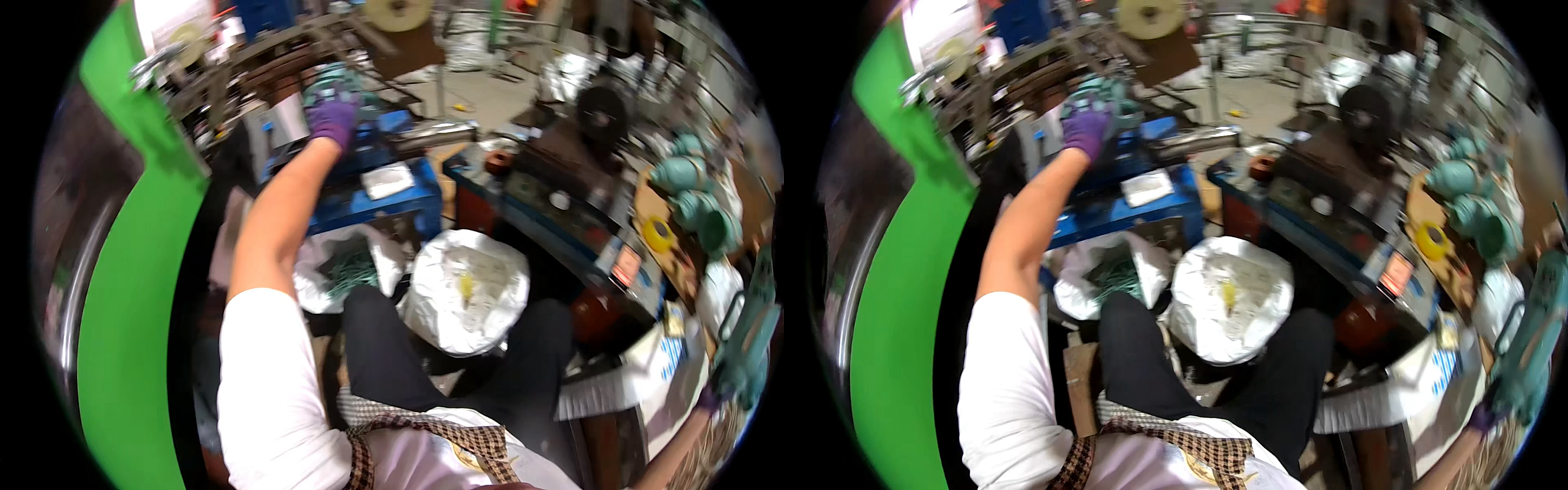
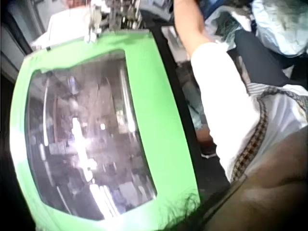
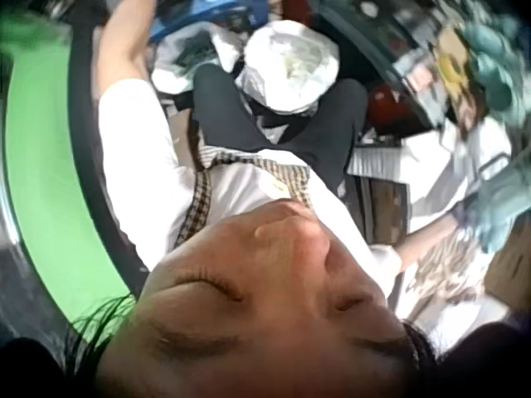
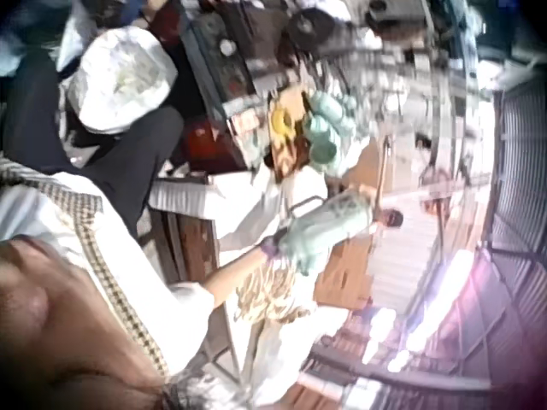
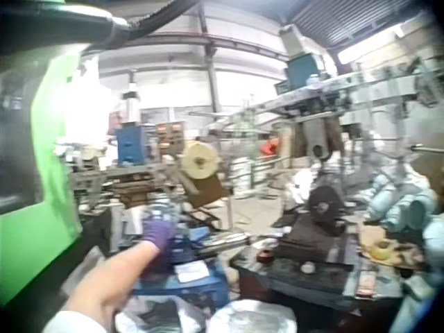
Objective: The person assembles light green plastic garden sprayers by hand. They pick up the main body, insert a white plastic component into the opening, and then attach a beige carrying handle to the top. The completed units are placed on a nearby table.
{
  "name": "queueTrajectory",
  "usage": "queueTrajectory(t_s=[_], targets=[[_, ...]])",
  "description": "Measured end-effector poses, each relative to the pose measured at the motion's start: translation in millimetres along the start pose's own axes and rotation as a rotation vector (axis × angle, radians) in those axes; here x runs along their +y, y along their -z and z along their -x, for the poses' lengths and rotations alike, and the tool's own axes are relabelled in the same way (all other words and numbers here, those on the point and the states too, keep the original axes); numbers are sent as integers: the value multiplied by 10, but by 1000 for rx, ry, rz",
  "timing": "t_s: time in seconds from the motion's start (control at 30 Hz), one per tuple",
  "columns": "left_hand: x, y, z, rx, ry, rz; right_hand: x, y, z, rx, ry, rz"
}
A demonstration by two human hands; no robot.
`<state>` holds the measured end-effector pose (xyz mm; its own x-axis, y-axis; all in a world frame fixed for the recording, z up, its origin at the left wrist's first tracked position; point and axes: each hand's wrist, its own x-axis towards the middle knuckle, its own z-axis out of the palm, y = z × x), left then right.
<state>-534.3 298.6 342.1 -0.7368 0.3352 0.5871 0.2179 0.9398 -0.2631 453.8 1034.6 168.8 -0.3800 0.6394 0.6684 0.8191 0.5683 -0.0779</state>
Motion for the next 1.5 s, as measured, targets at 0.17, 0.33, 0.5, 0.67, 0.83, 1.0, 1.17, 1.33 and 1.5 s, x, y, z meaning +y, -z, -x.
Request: queueTrajectory(t_s=[0.17, 0.33, 0.5, 0.67, 0.83, 1.0, 1.17, 1.33, 1.5], targets=[[-177, 797, 466, -196, 8, -236, -873, -570, -640, -328, 92, 816], [-212, 1665, 2207, 195, 5, 556, -1249, -1021, 344, 409, -187, -715], [-274, 1996, 3083, -47, 365, 1917, -2539, -1136, 978, 302, -280, -429], [1100, 1390, 2341, -502, 204, 2457, -2593, -974, 908, 159, -396, -485], [2543, 1194, 1332, -483, -8, 2427, -2658, -1072, 921, 173, -388, -543], [3401, 1786, 679, -240, -139, 1921, -2628, -1042, 990, 126, -356, -545], [4239, 1580, -106, -86, -238, 1780, -2566, -1035, 995, 125, -380, -552], [4219, 1219, -310, -228, -290, 1878, -2783, -873, 926, 74, -459, -570], [3958, 1649, -114, -461, -207, 1876, -2626, -1015, 928, 45, -499, -660]])
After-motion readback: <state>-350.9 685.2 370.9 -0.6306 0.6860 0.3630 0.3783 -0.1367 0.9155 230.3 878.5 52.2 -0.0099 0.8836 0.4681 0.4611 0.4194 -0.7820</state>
